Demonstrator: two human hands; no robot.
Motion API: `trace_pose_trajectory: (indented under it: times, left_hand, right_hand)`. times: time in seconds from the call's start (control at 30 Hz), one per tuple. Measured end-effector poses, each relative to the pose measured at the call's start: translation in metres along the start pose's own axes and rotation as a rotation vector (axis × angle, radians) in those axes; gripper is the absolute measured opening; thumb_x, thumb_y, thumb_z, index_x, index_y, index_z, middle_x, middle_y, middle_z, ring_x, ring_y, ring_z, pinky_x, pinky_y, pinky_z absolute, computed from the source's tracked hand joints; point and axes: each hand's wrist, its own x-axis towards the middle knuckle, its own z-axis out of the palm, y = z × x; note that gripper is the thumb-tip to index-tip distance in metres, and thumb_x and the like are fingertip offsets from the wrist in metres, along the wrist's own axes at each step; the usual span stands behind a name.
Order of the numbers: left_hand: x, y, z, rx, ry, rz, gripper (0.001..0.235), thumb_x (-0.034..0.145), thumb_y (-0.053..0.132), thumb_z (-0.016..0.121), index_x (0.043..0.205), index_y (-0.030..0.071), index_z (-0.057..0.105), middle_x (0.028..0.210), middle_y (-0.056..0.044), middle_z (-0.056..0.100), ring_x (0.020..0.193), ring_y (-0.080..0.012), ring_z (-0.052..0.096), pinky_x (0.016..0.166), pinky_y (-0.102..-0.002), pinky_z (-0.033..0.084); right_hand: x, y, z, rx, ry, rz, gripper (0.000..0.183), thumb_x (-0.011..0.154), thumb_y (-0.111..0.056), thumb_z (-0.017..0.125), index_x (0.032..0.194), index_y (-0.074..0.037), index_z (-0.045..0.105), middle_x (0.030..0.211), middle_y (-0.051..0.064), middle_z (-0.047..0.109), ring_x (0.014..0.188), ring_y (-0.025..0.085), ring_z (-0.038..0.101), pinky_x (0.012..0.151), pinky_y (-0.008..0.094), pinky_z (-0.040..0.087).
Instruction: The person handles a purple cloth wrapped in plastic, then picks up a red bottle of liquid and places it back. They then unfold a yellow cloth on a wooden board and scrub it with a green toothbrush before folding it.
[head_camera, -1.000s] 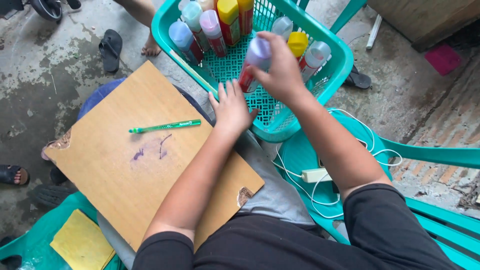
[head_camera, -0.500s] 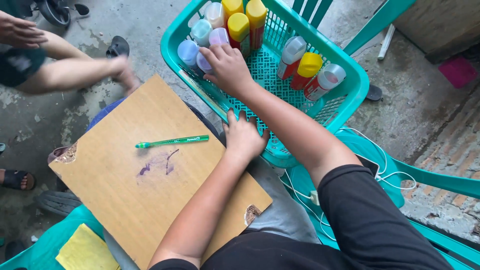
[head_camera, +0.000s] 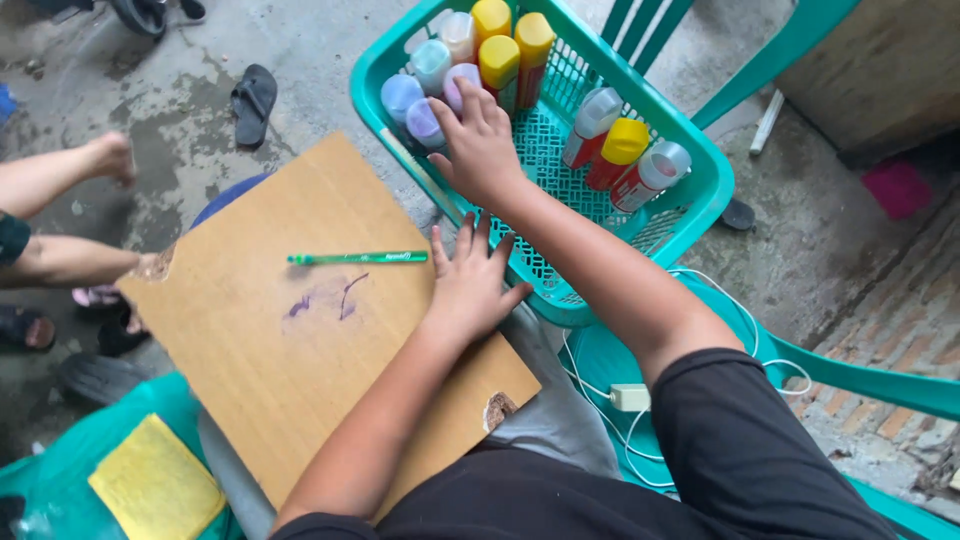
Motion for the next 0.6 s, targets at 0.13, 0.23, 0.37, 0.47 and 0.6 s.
trace_pose_trajectory:
  times: [0.13,0.23,0.37,0.47,0.6]
  left_hand:
    - [-0.074,-0.028,-0.029,0.06,0.069,-0.006,0.083,0.084,0.065,0.062,0.152,0.02,0.044,0.166,-0.02,0.022,0.155,-0.0388,0.012,0.115,-0.076,0.002]
    - [-0.138,-0.036,-0.067,-0.048,-0.068,-0.18,0.08,0.089,0.046,0.072,0.154,0.014,0.04,0.166,-0.024,0.018,0.156,-0.039,0.01,0.119,-0.072,0.005]
    - [-0.217,-0.061,-0.038,0.0,-0.058,-0.376,0.091,0.089,0.062,0.063,0.161,0.018,0.028,0.168,-0.023,0.011,0.157,-0.0373,0.006,0.119,-0.071,0.0]
    - [-0.268,-0.067,-0.02,-0.032,0.013,-0.47,0.091,0.091,0.066,0.057,0.16,0.015,0.028,0.167,-0.024,0.014,0.157,-0.0383,0.01,0.119,-0.072,0.004]
    - [-0.324,-0.067,0.004,-0.081,0.202,-0.53,0.09,0.092,0.065,0.057,0.155,0.005,0.034,0.165,-0.024,0.025,0.155,-0.0374,0.021,0.119,-0.069,0.012]
  right_hand:
    - [-0.05,-0.042,-0.058,0.256,0.013,-0.101,0.072,0.083,-0.035,0.089,0.139,-0.01,0.052,0.157,0.03,0.034,0.142,0.05,0.037,0.116,0.057,0.037]
    - [-0.101,-0.083,-0.095,0.434,-0.031,-0.229,0.065,0.082,-0.023,0.085,0.137,-0.006,0.056,0.151,0.029,0.041,0.139,0.049,0.045,0.117,0.056,0.038]
    - [-0.172,-0.135,-0.098,0.469,-0.227,-0.25,0.069,0.084,-0.04,0.079,0.142,-0.014,0.051,0.158,0.021,0.037,0.143,0.045,0.043,0.12,0.057,0.033]
    - [-0.205,-0.168,-0.09,0.472,-0.244,-0.256,0.073,0.087,-0.048,0.076,0.144,-0.012,0.047,0.157,0.022,0.038,0.14,0.046,0.045,0.12,0.059,0.033]
    - [-0.225,-0.201,-0.075,0.392,-0.128,-0.307,0.072,0.087,-0.048,0.076,0.14,-0.012,0.043,0.149,0.023,0.044,0.131,0.044,0.052,0.115,0.06,0.037]
